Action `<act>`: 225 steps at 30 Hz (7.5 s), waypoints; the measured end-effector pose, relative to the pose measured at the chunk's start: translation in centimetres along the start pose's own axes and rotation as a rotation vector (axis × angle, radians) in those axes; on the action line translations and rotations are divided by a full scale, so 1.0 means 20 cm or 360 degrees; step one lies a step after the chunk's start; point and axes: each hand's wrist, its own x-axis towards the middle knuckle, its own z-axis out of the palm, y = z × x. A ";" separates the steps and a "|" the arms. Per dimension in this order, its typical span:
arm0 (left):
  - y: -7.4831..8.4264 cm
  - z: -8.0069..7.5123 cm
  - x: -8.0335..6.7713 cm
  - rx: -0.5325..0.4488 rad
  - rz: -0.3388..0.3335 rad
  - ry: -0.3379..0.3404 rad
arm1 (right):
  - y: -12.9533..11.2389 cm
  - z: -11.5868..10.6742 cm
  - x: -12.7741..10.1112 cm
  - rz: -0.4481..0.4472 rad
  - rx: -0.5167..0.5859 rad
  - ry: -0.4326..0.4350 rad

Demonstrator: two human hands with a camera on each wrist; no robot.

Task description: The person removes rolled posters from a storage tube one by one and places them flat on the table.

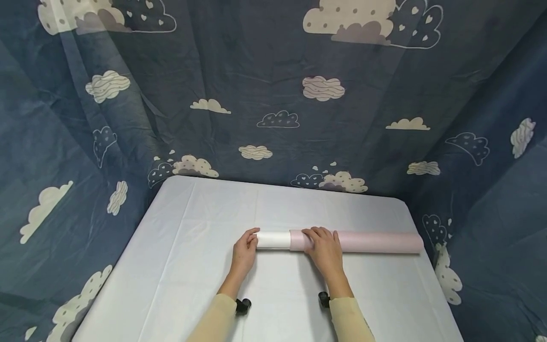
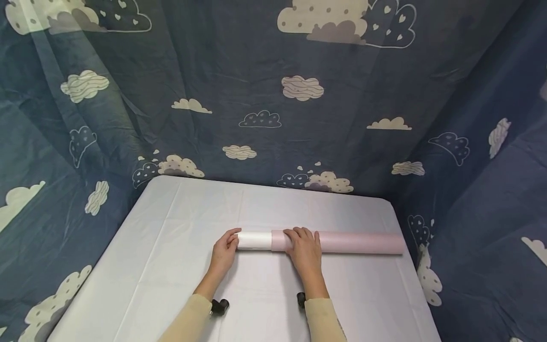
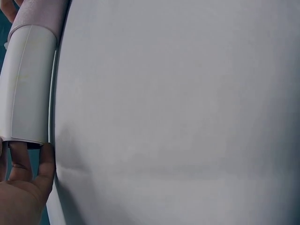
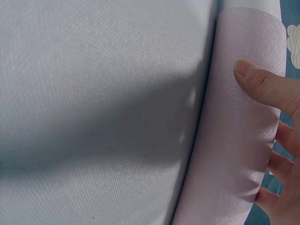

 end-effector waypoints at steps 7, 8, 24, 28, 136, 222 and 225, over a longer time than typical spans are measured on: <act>0.00 -0.04 -0.01 0.0031 -0.0005 0.0033 | 0.00 -0.01 0.00 0.0018 -0.0003 -0.0052; 0.00 -0.04 -0.01 0.0030 -0.0006 0.0032 | 0.01 -0.01 0.00 0.0023 -0.0002 -0.0058; -0.01 -0.12 -0.01 0.0040 -0.0037 0.0027 | 0.02 -0.01 -0.01 0.0066 -0.0021 -0.0074; -0.02 -0.14 0.00 0.0033 -0.0043 0.0027 | 0.03 0.00 -0.01 0.0073 -0.0029 -0.0052; -0.10 -0.44 -0.02 0.0061 -0.0166 0.0154 | 0.04 0.01 -0.04 0.0025 -0.0042 0.0014; -0.18 -0.70 0.00 0.0223 -0.0245 0.0258 | 0.03 0.00 -0.04 0.0039 -0.0005 -0.0017; -0.18 -0.71 0.00 0.0234 -0.0237 0.0275 | 0.03 0.00 -0.05 0.0038 0.0001 -0.0013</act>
